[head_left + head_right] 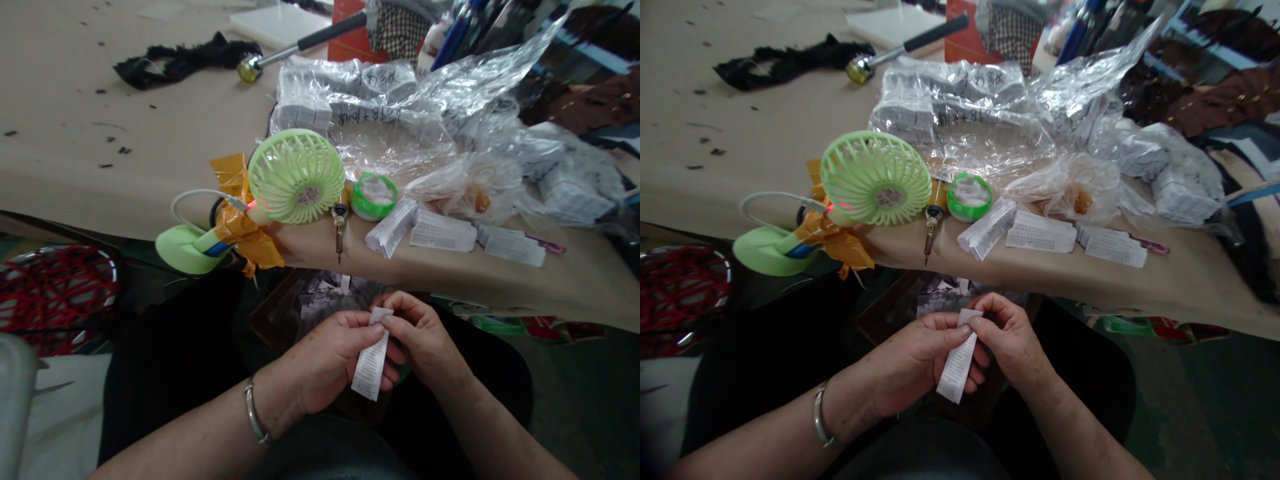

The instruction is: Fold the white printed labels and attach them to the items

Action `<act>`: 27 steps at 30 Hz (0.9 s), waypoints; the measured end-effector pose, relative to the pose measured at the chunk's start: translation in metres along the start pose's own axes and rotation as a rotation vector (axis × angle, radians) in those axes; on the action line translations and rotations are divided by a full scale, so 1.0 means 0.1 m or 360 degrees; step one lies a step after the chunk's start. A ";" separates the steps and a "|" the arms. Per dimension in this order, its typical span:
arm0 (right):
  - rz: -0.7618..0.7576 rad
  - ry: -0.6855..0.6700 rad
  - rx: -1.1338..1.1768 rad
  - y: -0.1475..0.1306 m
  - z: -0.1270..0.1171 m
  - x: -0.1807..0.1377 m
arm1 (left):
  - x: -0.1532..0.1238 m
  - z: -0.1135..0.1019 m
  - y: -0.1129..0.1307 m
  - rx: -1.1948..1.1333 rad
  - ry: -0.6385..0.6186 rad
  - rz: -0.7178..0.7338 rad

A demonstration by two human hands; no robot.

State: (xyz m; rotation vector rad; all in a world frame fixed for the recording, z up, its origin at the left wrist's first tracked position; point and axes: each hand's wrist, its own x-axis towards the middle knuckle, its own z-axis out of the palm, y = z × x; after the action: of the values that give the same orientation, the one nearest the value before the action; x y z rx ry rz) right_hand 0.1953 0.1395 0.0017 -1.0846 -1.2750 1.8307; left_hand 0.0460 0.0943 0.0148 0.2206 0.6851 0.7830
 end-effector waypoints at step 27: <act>0.0299 -0.0948 0.0288 0.14 -0.02 0.17 | -0.13 -0.09 -0.06 0.0130 -0.0185 -0.0143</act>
State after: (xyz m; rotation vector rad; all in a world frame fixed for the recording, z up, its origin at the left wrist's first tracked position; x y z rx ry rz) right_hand 0.1890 0.1506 -0.0163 -0.5888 -1.3180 2.4753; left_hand 0.0371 0.0797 0.0117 0.3051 0.6135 0.6521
